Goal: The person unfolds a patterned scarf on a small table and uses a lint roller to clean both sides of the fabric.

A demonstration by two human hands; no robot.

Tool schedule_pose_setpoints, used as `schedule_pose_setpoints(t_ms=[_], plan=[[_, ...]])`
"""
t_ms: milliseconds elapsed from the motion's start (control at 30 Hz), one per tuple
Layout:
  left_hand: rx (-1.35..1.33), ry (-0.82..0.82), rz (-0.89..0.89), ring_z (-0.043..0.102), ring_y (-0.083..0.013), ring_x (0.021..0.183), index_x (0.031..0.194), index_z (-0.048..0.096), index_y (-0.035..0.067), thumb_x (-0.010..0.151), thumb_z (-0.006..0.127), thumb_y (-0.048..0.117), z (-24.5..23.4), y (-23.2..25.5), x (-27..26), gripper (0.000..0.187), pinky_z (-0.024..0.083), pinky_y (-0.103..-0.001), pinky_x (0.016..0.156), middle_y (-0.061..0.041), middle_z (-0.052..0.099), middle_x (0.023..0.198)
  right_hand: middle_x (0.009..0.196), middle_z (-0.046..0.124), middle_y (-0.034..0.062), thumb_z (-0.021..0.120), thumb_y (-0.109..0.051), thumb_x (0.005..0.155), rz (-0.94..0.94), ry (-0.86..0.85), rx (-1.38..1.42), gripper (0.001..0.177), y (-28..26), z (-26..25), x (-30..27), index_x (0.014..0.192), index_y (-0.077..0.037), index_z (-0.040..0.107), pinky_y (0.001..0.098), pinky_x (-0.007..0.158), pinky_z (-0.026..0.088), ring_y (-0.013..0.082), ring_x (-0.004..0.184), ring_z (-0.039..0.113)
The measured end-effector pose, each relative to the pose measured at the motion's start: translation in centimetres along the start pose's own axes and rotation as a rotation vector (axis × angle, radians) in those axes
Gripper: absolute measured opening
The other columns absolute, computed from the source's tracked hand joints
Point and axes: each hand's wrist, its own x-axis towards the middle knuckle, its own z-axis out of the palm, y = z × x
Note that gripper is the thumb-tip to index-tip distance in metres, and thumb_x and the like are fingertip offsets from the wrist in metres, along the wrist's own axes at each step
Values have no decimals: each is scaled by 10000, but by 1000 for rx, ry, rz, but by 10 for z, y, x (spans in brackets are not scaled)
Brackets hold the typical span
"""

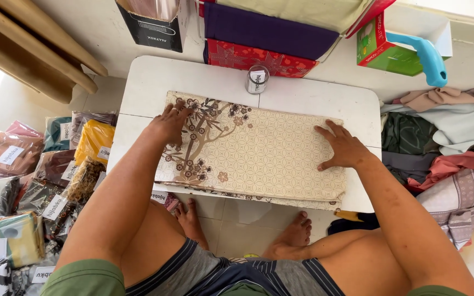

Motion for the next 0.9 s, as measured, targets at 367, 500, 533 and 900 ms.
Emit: schedule_pose_setpoints(t_ms=[367, 500, 533, 900], plan=[[-6, 9, -102, 268, -388, 1515, 1564, 348, 248, 522, 1032, 116, -11, -2, 13, 1253, 488, -688, 1018, -116, 187, 1677, 1742, 159, 37, 939, -727, 478, 126, -7, -45, 1428, 14, 1, 8, 1648, -397, 190, 586, 1184, 370, 328, 1564, 243], [-6, -15, -118, 255, -377, 1526, 1569, 330, 254, 535, 1042, 140, -5, -3, 14, 1261, 489, -689, 1014, -116, 172, 1689, 1747, 143, 22, 892, -827, 456, 141, -12, -90, 1487, 23, 13, 15, 1661, -385, 140, 607, 1206, 300, 334, 1581, 186], [8, -15, -113, 266, -379, 1522, 1563, 338, 255, 530, 1048, 168, -1, -4, 17, 1257, 500, -689, 999, -118, 184, 1686, 1747, 136, 26, 875, -859, 443, 128, -22, -87, 1513, 26, 16, 16, 1665, -373, 127, 615, 1210, 289, 343, 1585, 171], [-328, -22, 169, 517, -465, 1383, 1500, 506, 61, 913, 720, 196, -70, 29, -45, 639, 449, -616, 1117, -300, 574, 1449, 821, 533, -25, 750, -478, 930, -132, 1399, -316, 295, -37, -166, -91, 861, -222, 621, 329, 657, 500, 195, 769, 582]])
